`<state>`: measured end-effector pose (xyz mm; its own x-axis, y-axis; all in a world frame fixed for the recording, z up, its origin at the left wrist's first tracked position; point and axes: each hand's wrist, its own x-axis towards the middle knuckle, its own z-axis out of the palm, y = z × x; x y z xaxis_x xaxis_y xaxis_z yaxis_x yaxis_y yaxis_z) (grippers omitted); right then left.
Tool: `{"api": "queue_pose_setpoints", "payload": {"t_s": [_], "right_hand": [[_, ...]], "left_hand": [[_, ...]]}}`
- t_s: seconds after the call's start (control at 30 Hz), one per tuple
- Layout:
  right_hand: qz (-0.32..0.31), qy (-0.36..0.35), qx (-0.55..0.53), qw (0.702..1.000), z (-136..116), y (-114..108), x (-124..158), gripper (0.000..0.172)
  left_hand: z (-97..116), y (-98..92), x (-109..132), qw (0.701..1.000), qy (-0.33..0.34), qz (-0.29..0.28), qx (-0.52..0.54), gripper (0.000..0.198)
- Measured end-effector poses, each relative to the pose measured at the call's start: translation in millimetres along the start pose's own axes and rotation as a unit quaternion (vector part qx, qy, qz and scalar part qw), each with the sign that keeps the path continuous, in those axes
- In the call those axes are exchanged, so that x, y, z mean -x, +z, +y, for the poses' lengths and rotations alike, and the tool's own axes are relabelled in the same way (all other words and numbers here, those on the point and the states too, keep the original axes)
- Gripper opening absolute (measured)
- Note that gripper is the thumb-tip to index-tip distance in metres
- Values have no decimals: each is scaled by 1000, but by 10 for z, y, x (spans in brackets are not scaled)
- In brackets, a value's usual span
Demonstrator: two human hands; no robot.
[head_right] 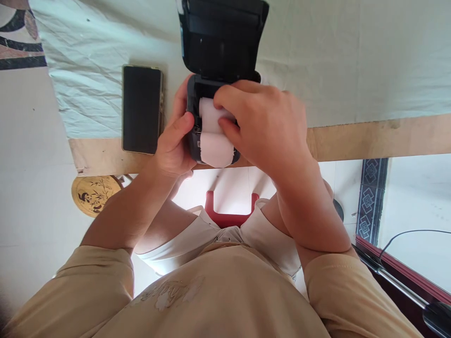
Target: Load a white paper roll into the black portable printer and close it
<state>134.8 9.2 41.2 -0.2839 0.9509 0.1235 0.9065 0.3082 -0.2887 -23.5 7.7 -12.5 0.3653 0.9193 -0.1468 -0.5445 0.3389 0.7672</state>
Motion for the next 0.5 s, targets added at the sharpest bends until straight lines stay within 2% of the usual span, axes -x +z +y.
{"api": "queue_pose_setpoints", "payload": {"t_s": [0.1,0.2,0.3,0.37,0.43,0.5], "right_hand": [[-51,8,12,999,6,-4,-12,21],[-61,16,4,998,11,-35,-17,28],[-28,4,-59,998,25,-91,18,29],[1,-10,-148,989,64,-109,52,33],[38,-10,-266,963,143,-87,69,37],[82,22,-359,929,268,-29,56,39]], "left_hand": [[10,11,17,1000,-19,-4,3,33],[1,6,21,999,-26,-20,18,32],[-14,2,12,998,-14,-33,41,31],[-11,5,5,998,-5,-23,58,28],[6,7,0,998,-8,-7,63,26],[26,5,-5,998,-17,0,56,28]]}}
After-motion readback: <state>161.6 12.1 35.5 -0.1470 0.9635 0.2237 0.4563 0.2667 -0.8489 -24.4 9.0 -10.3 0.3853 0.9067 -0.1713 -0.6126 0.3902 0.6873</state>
